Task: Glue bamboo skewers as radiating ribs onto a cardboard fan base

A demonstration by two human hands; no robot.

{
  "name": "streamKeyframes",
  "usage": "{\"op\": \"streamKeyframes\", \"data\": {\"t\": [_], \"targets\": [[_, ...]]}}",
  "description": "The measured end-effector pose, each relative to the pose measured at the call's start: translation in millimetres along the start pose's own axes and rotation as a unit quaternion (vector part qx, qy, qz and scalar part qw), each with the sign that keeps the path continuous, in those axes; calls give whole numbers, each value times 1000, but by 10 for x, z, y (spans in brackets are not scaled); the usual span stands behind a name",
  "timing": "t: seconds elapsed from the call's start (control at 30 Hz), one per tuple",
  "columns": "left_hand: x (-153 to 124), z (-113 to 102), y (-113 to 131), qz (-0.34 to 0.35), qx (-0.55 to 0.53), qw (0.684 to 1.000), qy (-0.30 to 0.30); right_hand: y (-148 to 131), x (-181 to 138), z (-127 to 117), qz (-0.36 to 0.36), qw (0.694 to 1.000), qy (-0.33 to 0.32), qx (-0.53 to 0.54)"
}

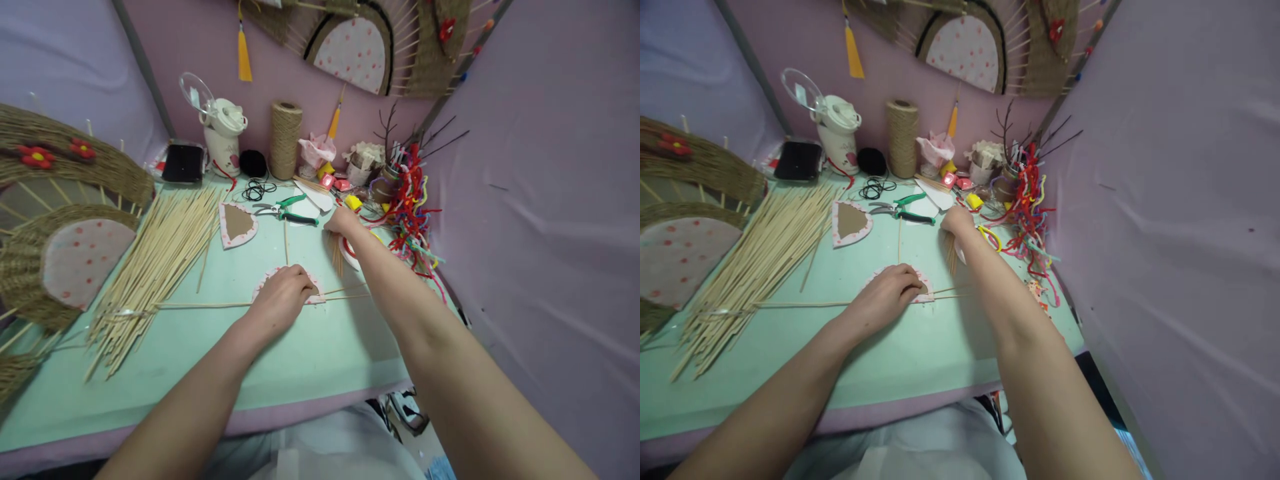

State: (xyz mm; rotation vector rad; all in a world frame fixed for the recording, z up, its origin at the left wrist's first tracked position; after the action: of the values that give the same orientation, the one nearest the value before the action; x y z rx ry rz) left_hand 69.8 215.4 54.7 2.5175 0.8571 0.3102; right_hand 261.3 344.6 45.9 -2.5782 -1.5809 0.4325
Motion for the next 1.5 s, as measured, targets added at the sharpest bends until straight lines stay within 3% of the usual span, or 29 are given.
{"op": "streamKeyframes", "data": {"t": [0.17, 0.3, 0.37, 0.47, 0.57, 0.67, 0.77, 0.83, 0.93, 1.03, 1.13, 1.23, 1.33, 1.4, 1.5], "targets": [[-4, -5, 16, 2, -3, 1000, 4, 65, -97, -217, 17, 998, 17, 65], [-18, -131, -95, -65, -82, 991, 84, 163, -471, -455, 7, 991, 40, 129], [-4, -179, -181, -123, -204, 964, 117, 185, -760, -507, -11, 985, 48, 168], [96, -131, -186, -187, -432, 876, 103, 97, -1215, -485, -77, 952, 51, 291], [248, -116, -56, -198, -554, 804, 87, -27, -1546, -401, -121, 940, 64, 312], [352, -83, 27, -202, -559, 800, 81, -128, -1724, -342, -160, 941, 74, 290], [350, -54, -36, -225, -549, 798, 108, -117, -1883, -403, -246, 920, 66, 299], [324, -99, -118, -220, -573, 776, 143, 140, -1998, -555, -275, 905, 108, 307], [271, -231, -295, -207, -620, 729, 201, 905, -2150, -733, -214, 921, 224, 238], [221, -351, -464, -205, -637, 699, 254, 1658, -2204, -467, -121, 972, 180, 85], [213, -391, -493, -190, -639, 692, 277, 2123, -2274, -164, -87, 980, 173, -49], [223, -367, -437, -184, -629, 704, 274, 2370, -2272, 13, -13, 980, 182, -79], [223, -374, -396, -175, -607, 724, 279, 2453, -2199, 166, 69, 991, 105, -45], [217, -406, -391, -159, -583, 742, 291, 2405, -2176, 206, 82, 995, 54, -15], [191, -445, -427, -147, -537, 768, 317, 2331, -2224, 82, 84, 994, 58, 22]]}}
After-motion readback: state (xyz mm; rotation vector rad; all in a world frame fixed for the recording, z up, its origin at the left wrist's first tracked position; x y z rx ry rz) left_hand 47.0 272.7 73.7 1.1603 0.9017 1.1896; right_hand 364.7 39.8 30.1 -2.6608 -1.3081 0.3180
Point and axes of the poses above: each hand's wrist, its own x-axis towards the middle knuckle, its own z-axis out of the palm, y = z × x, the point moved 9 cm from there along x, towards the middle knuckle, and after that the axes turned 9 degrees about x, right-handed, at the moved point
